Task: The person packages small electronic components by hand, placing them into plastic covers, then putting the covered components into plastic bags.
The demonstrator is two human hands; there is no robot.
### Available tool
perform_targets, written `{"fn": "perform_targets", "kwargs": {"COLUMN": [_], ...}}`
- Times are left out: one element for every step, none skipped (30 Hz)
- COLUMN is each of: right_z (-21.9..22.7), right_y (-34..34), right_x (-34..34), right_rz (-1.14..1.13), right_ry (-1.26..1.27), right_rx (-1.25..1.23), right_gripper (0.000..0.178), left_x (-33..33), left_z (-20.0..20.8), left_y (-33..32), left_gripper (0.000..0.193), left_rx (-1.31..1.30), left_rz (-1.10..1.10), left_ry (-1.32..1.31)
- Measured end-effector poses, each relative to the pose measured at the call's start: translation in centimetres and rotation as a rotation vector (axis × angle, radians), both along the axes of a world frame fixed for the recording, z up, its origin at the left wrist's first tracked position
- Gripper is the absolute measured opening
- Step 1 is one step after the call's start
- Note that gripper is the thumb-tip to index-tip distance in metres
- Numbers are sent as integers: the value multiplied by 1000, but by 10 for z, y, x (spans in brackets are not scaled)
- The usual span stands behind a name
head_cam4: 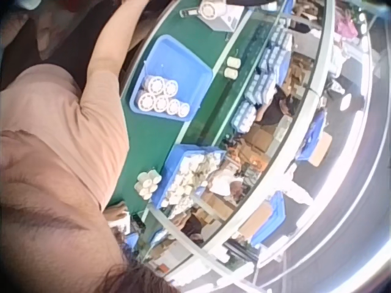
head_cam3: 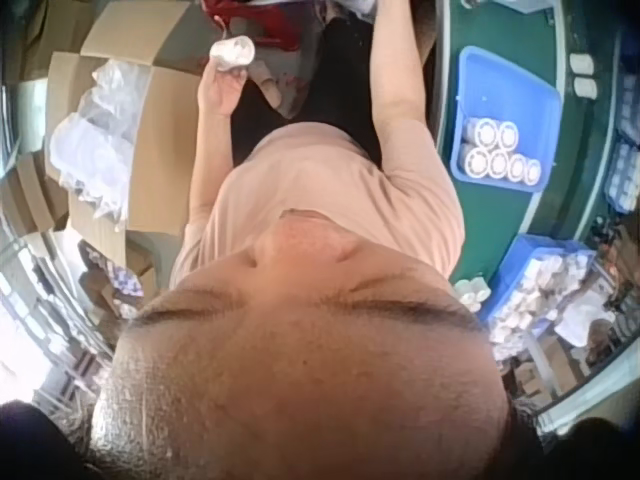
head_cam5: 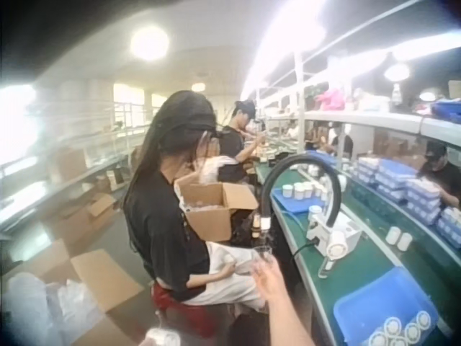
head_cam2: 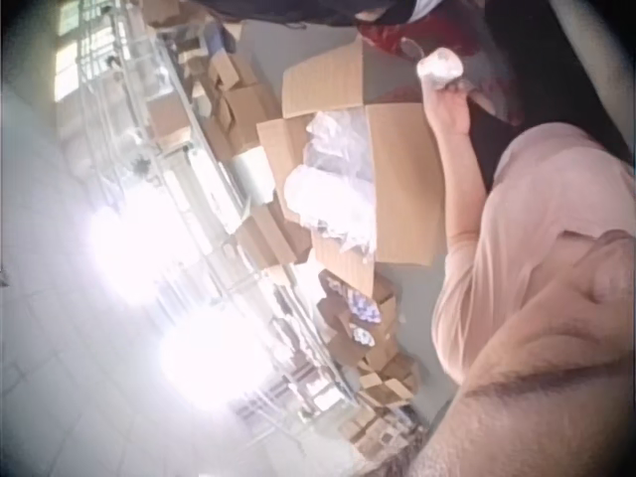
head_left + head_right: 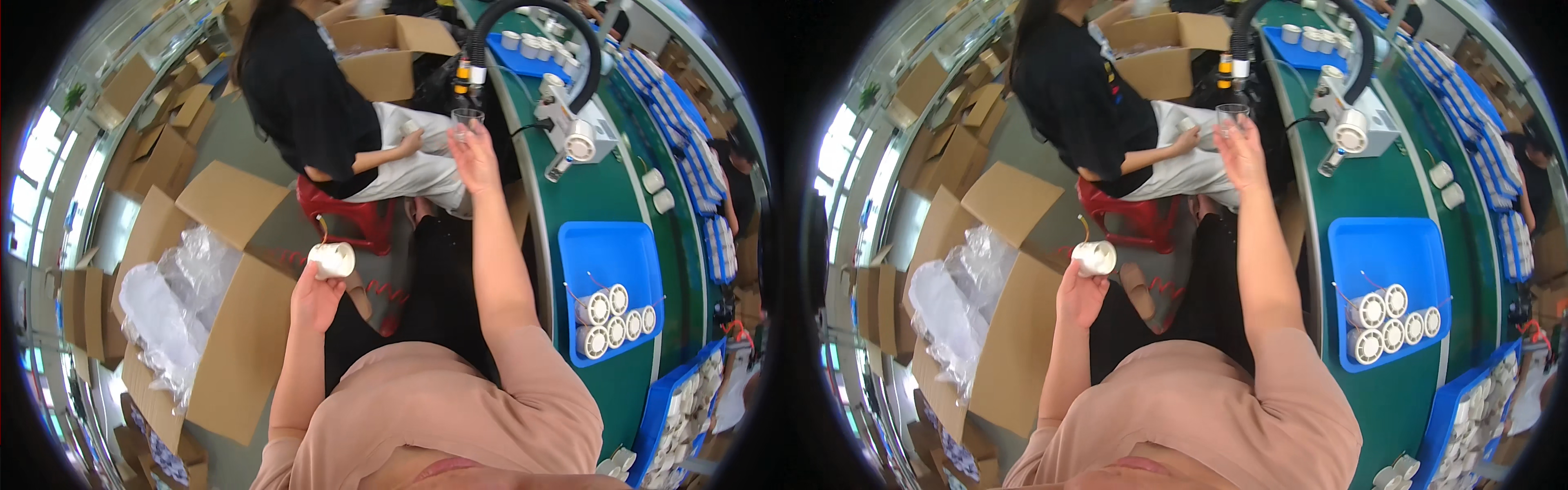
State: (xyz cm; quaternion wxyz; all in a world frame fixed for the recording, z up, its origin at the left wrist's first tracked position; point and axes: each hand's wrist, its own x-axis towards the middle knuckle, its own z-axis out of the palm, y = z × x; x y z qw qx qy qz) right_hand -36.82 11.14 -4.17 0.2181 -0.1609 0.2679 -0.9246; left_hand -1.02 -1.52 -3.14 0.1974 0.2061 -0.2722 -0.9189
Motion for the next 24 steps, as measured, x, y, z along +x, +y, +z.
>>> {"fn": "perform_targets", "kwargs": {"right_z": [4,11,20,31,44,57,66,70,71,72,80,82,83,84,86,85,83,81,80,78,75,71,68,65], "right_y": [7,13,14,16,18,20,20,19,16,13,12,10,8,7,8,7,7,7,7,8,8,8,8,8], "right_x": [6,16,33,50,67,86,101,112,119,126,134,140,146,150,153,154,156,158,160,162,163,165,166,167], "right_rz": [52,146,220,294,312,416,514,538,525,512,456,457,482,506,481,485,508,530,553,556,572,586,590,621], "right_ry": [84,195,320,447,444,509,573,631,740,848,935,932,935,939,1010,1010,988,968,949,949,936,922,923,879], "right_rx": [113,247,329,409,407,431,455,547,573,598,650,653,651,649,722,721,724,725,723,724,711,698,699,685], "right_gripper": [35,42,47,51,51,55,60,64,65,66,65,65,63,62,62,62,62,62,62,62,63,63,63,63], "left_x": [0,-3,-5,-5,-6,-6,-6,-7,-9,-9,-9,-8,-7,-6,-4,-2,0,2,3,4,5,5,6,6], "left_z": [1,11,16,18,19,19,19,21,21,22,22,22,23,23,24,24,25,25,26,27,29,30,29,29], "left_y": [-1,1,2,2,1,1,1,2,2,4,5,5,6,6,7,7,7,7,7,8,8,8,8,9], "left_gripper": [34,36,37,38,38,41,46,46,52,58,58,58,58,58,59,59,59,60,60,60,60,61,61,61], "left_rx": [-73,-165,-253,-338,-334,-436,-537,-533,-580,-628,-625,-632,-640,-637,-668,-698,-696,-710,-724,-722,-725,-728,-725,-721], "left_rz": [6,-1,15,32,47,40,24,26,25,23,20,10,2,2,1,1,4,7,9,11,-11,-33,-30,-40], "left_ry": [-5,-20,-65,-112,-121,-186,-250,-258,-250,-241,-243,-237,-230,-232,-231,-230,-233,-209,-185,-187,-168,-149,-150,-134]}}
